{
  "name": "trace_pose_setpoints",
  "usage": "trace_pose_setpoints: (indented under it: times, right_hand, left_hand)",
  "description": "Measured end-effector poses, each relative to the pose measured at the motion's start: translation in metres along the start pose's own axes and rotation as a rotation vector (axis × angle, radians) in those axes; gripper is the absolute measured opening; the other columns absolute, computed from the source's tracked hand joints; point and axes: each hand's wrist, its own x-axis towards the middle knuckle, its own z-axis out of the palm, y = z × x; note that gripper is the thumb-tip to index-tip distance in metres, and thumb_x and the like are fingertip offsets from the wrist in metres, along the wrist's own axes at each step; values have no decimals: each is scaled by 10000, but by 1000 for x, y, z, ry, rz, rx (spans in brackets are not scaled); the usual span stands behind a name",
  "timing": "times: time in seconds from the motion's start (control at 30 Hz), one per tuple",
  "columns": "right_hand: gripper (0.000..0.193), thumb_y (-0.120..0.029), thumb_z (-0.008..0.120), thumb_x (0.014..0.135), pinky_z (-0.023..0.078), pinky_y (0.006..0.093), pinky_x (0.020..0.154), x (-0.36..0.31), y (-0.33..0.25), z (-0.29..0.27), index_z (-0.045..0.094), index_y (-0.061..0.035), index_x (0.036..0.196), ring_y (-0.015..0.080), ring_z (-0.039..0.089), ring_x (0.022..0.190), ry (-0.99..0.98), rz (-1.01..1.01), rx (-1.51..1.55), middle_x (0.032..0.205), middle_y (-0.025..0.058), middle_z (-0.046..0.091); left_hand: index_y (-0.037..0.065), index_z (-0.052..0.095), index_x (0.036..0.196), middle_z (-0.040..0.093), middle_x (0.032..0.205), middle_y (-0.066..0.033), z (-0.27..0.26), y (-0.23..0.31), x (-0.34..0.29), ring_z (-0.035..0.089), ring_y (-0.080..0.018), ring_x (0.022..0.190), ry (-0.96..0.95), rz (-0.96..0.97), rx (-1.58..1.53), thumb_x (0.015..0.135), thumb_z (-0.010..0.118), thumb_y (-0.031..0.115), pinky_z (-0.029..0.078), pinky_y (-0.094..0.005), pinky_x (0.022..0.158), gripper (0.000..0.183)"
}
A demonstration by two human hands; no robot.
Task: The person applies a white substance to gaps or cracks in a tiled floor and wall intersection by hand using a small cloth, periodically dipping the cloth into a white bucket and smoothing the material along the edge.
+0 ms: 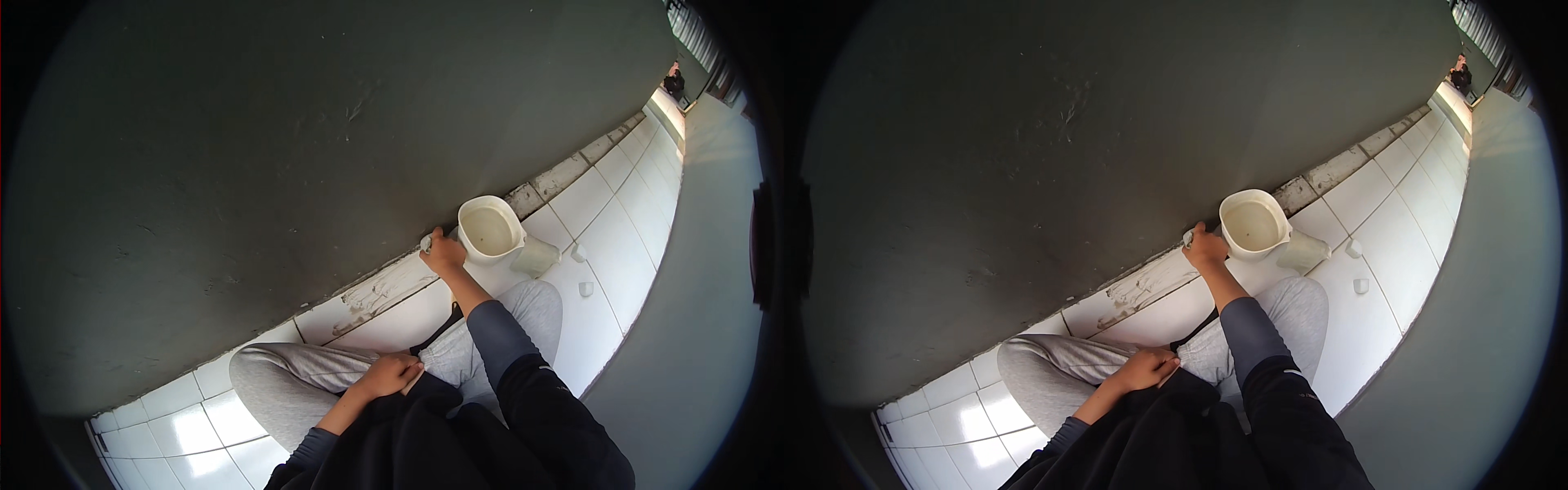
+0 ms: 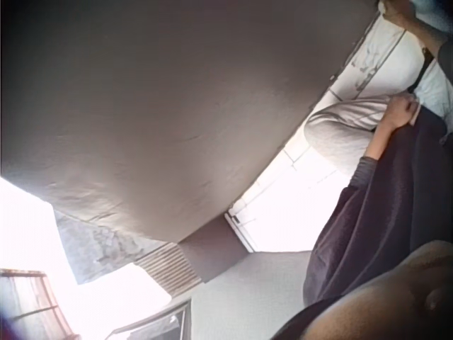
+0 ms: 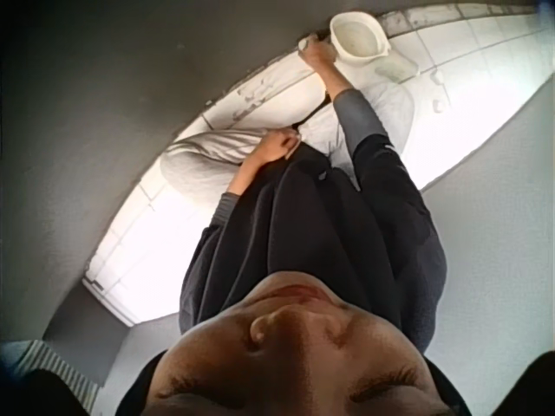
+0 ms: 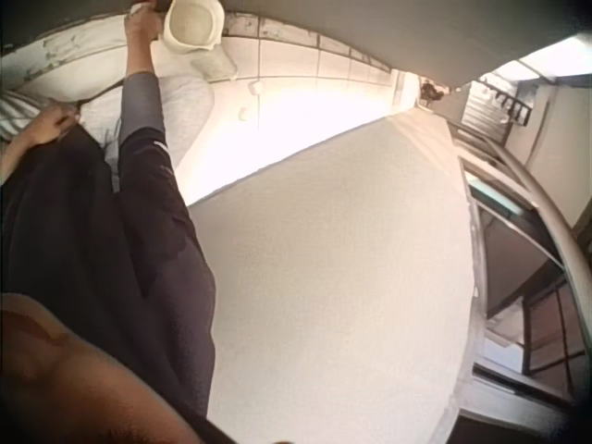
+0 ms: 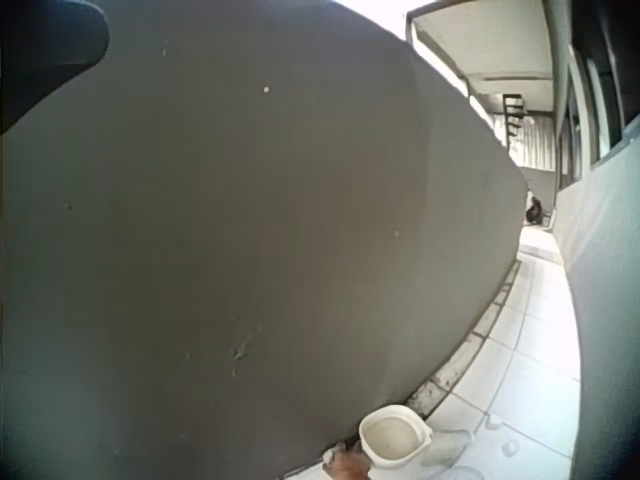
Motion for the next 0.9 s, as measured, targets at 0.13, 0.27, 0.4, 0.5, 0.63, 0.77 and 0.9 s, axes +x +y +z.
trace_pose_setpoints:
  times: [0.13, 0.27, 0.4, 0.5, 0.63, 0.77, 0.9]
  right_hand:
    - [558, -364, 702, 674, 510, 383, 652, -28, -39, 21, 412, -71, 1050, 278, 639, 775, -29, -111, 18, 815, 129, 645]
    - [648, -394, 707, 665, 514, 358, 686, -52, -69, 34, 403, -47, 1119, 264, 636, 819, -125, -191, 0, 866, 126, 644]
    - [608, -404, 682, 690, 515, 380, 647, -17, -23, 23, 409, -21, 1075, 262, 638, 804, -21, -27, -9, 866, 124, 644]
    - [561, -376, 685, 694, 516, 377, 637, 2, 5, -1, 409, -27, 1035, 268, 644, 775, 25, 122, 13, 833, 127, 650]
    - [573, -389, 693, 681, 517, 373, 644, -9, -16, 15, 415, -33, 1035, 274, 642, 774, 71, 31, -55, 831, 129, 649]
    - [605, -397, 719, 653, 522, 358, 667, -37, -58, 31, 436, -20, 1031, 264, 641, 803, -15, -114, -19, 881, 133, 646]
    - [564, -405, 700, 662, 516, 383, 668, -16, -26, 21, 449, -34, 1005, 274, 640, 787, 66, -46, -9, 871, 135, 645]
  left_hand:
    - [21, 551, 742, 564, 725, -162, 1, -5, 2, 552, -324, 734, -52, -21, 10, 874, 462, 269, 419, -397, 651, 295]
    - [16, 518, 694, 538, 643, -122, 8, -12, -2, 540, -284, 644, 56, 64, 3, 891, 454, 219, 416, -363, 609, 291]
    - [14, 522, 703, 540, 660, -127, 4, -7, -1, 543, -293, 655, 46, 63, -15, 890, 457, 228, 417, -369, 615, 292]
    - [14, 526, 710, 544, 677, -132, 5, -7, -1, 547, -301, 668, 49, 65, 4, 889, 455, 238, 418, -377, 620, 295]
    - [17, 532, 719, 546, 689, -143, 6, -9, 2, 550, -312, 687, 51, 80, 52, 888, 451, 248, 421, -389, 623, 297]
    - [18, 536, 730, 543, 697, -150, 6, -11, -2, 550, -316, 695, 35, 49, 35, 886, 453, 256, 421, -394, 625, 296]
    - [18, 539, 737, 542, 701, -160, 5, -10, -3, 549, -325, 711, 56, 67, 20, 884, 450, 258, 421, -400, 642, 295]
